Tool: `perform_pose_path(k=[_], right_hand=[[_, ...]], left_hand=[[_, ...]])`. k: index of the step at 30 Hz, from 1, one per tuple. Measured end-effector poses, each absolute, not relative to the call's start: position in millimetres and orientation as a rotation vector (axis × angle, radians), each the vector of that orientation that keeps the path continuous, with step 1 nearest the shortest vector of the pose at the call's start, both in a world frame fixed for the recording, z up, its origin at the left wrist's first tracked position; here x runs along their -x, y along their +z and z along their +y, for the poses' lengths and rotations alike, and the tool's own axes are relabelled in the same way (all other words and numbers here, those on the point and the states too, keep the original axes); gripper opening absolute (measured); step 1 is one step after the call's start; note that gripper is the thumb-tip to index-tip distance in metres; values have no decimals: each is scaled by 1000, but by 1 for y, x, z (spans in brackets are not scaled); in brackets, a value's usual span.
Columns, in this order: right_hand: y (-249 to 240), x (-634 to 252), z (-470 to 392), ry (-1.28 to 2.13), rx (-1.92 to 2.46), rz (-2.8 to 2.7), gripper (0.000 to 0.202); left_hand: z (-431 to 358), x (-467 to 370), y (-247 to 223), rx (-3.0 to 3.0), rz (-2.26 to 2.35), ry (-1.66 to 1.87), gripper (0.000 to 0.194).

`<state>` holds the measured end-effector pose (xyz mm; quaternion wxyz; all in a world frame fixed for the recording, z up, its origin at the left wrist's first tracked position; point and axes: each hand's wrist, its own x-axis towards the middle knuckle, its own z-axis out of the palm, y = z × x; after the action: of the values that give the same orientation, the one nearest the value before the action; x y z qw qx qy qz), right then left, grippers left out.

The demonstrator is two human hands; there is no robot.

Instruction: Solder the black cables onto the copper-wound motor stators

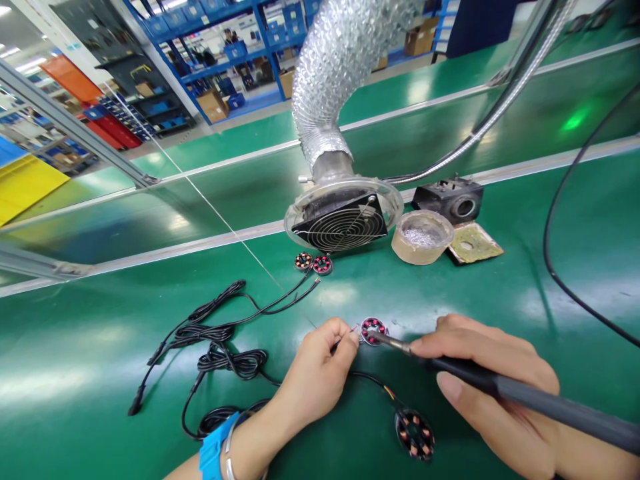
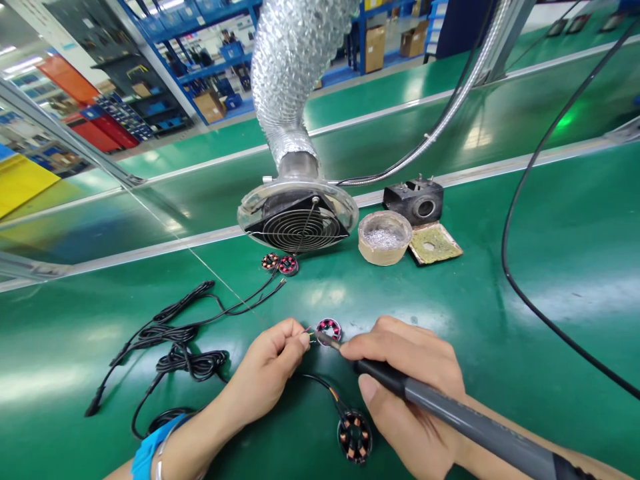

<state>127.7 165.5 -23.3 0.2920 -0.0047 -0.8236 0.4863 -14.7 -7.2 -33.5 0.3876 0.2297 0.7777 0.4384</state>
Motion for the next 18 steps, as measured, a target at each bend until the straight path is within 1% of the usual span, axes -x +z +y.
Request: perform_pose_path(k=[6, 8, 12, 16, 18], right_hand=[[-34, -113, 164, 1166, -22, -2167, 39], [-39, -103, 161, 1110, -42, -2219, 37], [-48, -85, 156, 1010, -176, -2343, 23], [-53, -78, 153, 1033, -195, -2367, 24], [-54, -79, 153, 1054, -164, -2371, 23]], left_hand=[[-7, 15, -33, -568, 1944, 1141, 34], [-7, 16, -32, -566, 1921, 1159, 32], [-6, 22, -29, -549, 1846, 1202, 28], [-7, 30, -25, -429, 1799, 1190, 32], [-9, 33, -23, -384, 1815, 1136, 29]])
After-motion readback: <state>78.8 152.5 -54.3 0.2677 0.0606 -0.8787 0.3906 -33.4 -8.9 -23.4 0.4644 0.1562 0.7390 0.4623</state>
